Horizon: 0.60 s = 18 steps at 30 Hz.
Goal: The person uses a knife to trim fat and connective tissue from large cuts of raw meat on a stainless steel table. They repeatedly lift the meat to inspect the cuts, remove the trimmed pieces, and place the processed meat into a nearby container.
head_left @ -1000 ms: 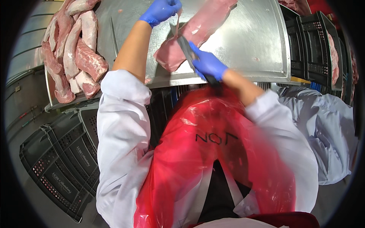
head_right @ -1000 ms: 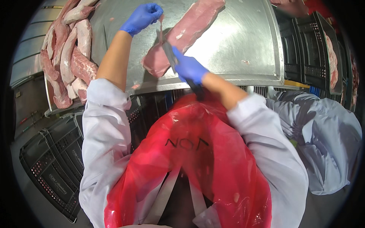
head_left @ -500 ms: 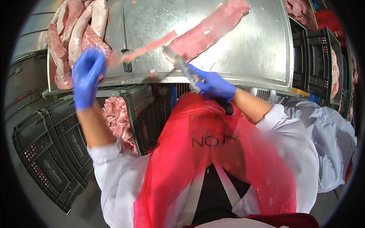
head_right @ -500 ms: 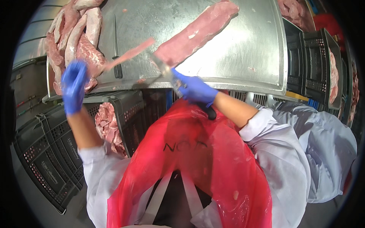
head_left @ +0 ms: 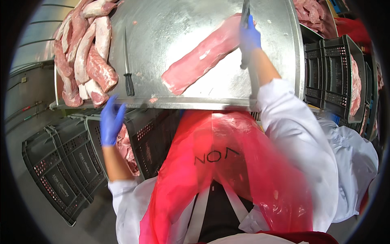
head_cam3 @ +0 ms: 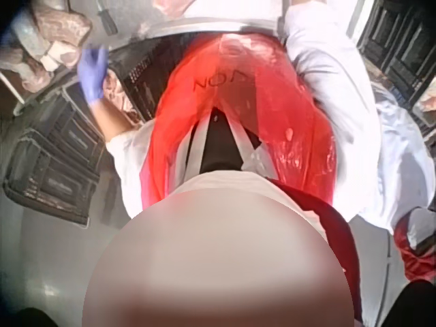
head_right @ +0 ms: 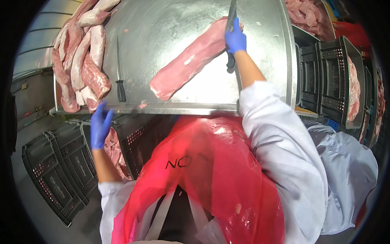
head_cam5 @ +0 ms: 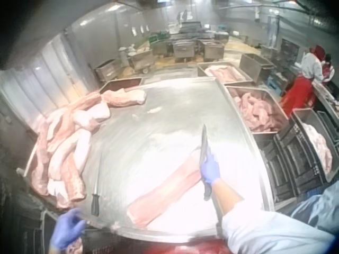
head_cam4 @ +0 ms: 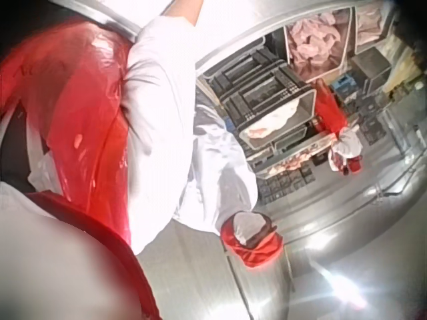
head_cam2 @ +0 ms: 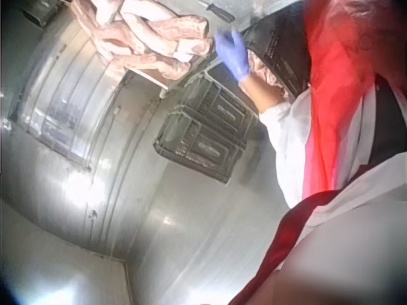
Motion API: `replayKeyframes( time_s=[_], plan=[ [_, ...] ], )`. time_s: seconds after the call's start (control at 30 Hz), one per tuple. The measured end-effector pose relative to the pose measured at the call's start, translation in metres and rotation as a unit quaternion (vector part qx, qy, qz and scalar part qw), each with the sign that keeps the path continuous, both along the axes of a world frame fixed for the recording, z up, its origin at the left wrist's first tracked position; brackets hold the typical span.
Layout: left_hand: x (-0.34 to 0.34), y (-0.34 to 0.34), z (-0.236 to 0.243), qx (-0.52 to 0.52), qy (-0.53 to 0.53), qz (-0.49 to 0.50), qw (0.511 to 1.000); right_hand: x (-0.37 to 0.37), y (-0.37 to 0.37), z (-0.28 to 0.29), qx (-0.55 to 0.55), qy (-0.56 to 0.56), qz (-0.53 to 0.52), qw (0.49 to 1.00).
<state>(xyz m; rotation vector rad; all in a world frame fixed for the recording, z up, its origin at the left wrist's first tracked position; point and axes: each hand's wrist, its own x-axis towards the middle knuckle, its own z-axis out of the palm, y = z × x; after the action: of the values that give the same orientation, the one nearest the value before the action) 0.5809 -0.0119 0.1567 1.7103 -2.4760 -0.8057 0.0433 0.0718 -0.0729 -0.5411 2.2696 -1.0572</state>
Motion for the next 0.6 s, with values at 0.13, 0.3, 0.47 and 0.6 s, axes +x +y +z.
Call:
replayKeyframes(
  time_s=[0.13, 0.3, 0.47, 0.6],
  plan=[
    [-0.239, -0.05, -0.104, 0.075, 0.165, -0.136, 0.974, -0.004, 0.028, -0.011, -0.016, -0.01, -0.042, 0.999],
    [-0.453, -0.085, -0.204, 0.103, 0.164, -0.232, 0.953, 0.017, 0.042, 0.011, -0.076, -0.024, -0.079, 0.994],
    [-0.542, -0.1, -0.222, 0.263, 0.162, -0.373, 0.875, 0.01, 0.064, -0.001, -0.146, -0.121, -0.168, 0.967],
    [-0.564, -0.103, -0.2, 0.173, -0.036, -0.518, 0.837, -0.001, 0.067, -0.001, -0.188, -0.165, -0.178, 0.952]
  ],
)
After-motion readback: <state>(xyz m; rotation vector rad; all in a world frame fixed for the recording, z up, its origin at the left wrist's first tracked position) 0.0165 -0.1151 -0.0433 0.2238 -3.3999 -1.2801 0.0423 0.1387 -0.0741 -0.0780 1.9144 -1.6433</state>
